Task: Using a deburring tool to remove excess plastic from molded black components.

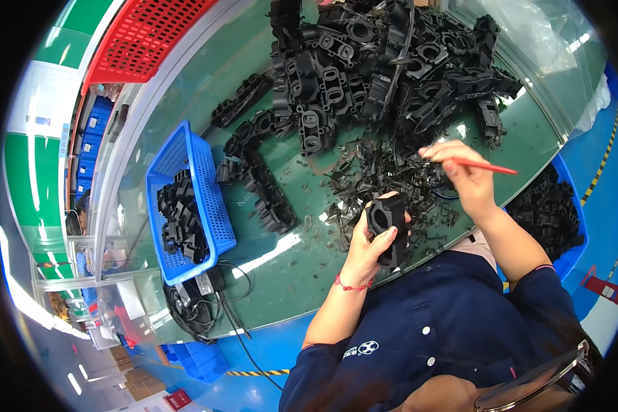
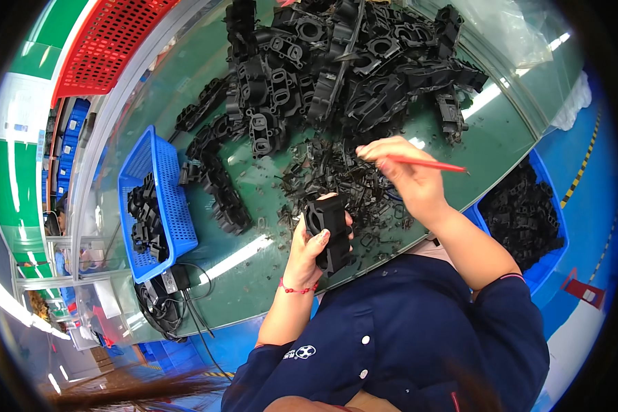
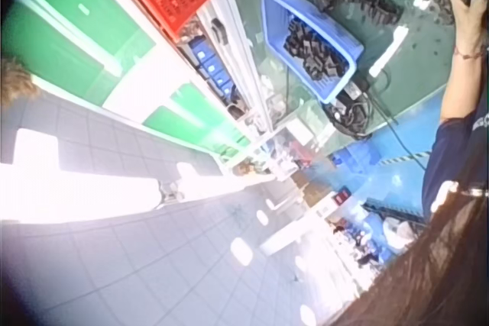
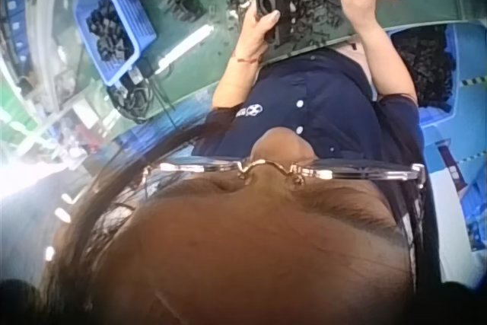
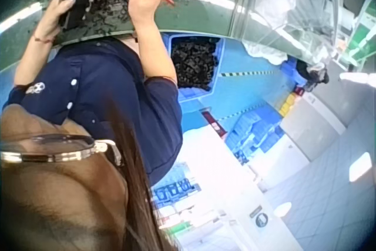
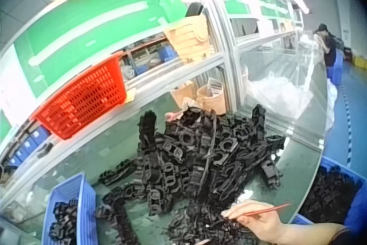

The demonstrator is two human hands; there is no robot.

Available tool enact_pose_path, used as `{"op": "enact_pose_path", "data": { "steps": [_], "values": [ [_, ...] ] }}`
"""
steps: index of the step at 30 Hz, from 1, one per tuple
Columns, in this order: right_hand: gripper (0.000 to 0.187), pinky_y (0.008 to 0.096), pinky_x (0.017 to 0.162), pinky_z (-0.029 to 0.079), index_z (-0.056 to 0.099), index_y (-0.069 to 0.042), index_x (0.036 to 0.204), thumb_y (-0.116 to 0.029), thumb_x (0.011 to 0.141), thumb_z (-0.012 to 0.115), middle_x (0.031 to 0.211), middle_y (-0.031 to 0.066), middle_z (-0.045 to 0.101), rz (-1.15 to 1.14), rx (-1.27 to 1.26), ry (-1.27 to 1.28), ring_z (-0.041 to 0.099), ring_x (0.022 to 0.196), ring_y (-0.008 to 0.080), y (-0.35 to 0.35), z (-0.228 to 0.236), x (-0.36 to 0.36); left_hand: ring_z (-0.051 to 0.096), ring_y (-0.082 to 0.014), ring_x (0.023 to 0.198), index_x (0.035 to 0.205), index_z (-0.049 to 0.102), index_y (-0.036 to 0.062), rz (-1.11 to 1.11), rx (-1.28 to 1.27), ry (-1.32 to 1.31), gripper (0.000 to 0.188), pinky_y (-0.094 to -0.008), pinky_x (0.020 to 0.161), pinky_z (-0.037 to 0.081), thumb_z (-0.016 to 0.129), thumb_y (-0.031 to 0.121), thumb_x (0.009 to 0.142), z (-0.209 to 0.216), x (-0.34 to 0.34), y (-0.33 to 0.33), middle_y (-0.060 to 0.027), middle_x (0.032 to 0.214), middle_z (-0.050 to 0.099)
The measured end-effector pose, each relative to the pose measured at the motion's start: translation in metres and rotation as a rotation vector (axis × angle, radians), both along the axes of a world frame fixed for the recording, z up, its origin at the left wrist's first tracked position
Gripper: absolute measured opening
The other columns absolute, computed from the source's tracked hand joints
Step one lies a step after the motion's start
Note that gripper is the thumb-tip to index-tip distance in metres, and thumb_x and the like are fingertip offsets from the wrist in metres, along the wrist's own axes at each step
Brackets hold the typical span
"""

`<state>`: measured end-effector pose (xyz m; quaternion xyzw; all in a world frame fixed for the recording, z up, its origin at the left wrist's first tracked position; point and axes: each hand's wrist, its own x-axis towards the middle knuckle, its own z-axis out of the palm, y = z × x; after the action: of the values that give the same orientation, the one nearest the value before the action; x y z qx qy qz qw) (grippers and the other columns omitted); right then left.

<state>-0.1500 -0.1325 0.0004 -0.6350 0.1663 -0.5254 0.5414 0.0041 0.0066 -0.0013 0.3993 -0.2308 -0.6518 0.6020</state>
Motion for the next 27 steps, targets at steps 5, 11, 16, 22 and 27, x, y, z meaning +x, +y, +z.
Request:
{"op": "enact_pose_path", "data": {
  "steps": [5, 11, 16, 22, 27],
  "values": [
    [0.017, 0.0249, 0.062, 0.047, 0.066, 0.000, 0.096, -0.010, 0.083, 0.063, 0.082, 0.0085, 0.058, 0.402, 0.243, 0.240, 0.058, 0.070, 0.0150, 0.007, 0.010, -0.006, 0.062, -0.0227, 0.071, 0.130, 0.035, 0.0024, -0.002, 0.020, -0.025, 0.070, -0.0308, 0.064, 0.053, 0.071, 0.027, 0.075, 0.002, -0.003, 0.001, -0.0117, 0.098, 0.054],
    [0.017, 0.0291, 0.064, 0.046, 0.068, -0.001, 0.091, -0.003, 0.074, 0.067, 0.079, 0.0091, 0.064, 0.393, 0.040, 0.406, 0.059, 0.072, 0.0174, 0.004, 0.017, -0.004, 0.060, -0.0181, 0.069, 0.127, 0.039, 0.0022, -0.036, -0.094, -0.069, 0.055, -0.0281, 0.062, 0.050, 0.064, 0.009, 0.079, -0.005, 0.004, 0.006, -0.0107, 0.097, 0.055],
    [0.014, 0.0311, 0.064, 0.046, 0.067, 0.000, 0.088, -0.004, 0.075, 0.066, 0.078, 0.0101, 0.063, 0.403, -0.024, 0.428, 0.058, 0.071, 0.0196, 0.001, 0.018, -0.004, 0.059, -0.0168, 0.068, 0.126, 0.040, 0.0011, -0.028, -0.051, -0.135, 0.052, -0.0273, 0.062, 0.049, 0.062, 0.006, 0.079, 0.000, 0.004, 0.006, -0.0128, 0.099, 0.058],
    [0.012, 0.0308, 0.063, 0.044, 0.067, -0.001, 0.085, -0.006, 0.074, 0.068, 0.078, 0.0090, 0.064, 0.404, -0.072, 0.434, 0.057, 0.069, 0.0197, 0.001, 0.017, -0.005, 0.058, -0.0160, 0.068, 0.125, 0.040, 0.0004, -0.038, -0.053, -0.161, 0.050, -0.0266, 0.062, 0.049, 0.060, 0.005, 0.079, 0.001, 0.004, 0.007, -0.0134, 0.100, 0.058],
    [0.011, 0.0323, 0.065, 0.043, 0.068, -0.002, 0.085, -0.006, 0.075, 0.067, 0.076, 0.0065, 0.064, 0.384, -0.190, 0.440, 0.055, 0.068, 0.0199, 0.000, 0.015, -0.005, 0.058, -0.0157, 0.067, 0.125, 0.040, 0.0000, -0.042, -0.051, -0.166, 0.049, -0.0265, 0.061, 0.049, 0.059, 0.004, 0.079, 0.005, 0.003, 0.006, -0.0134, 0.101, 0.057]
  ]
}}
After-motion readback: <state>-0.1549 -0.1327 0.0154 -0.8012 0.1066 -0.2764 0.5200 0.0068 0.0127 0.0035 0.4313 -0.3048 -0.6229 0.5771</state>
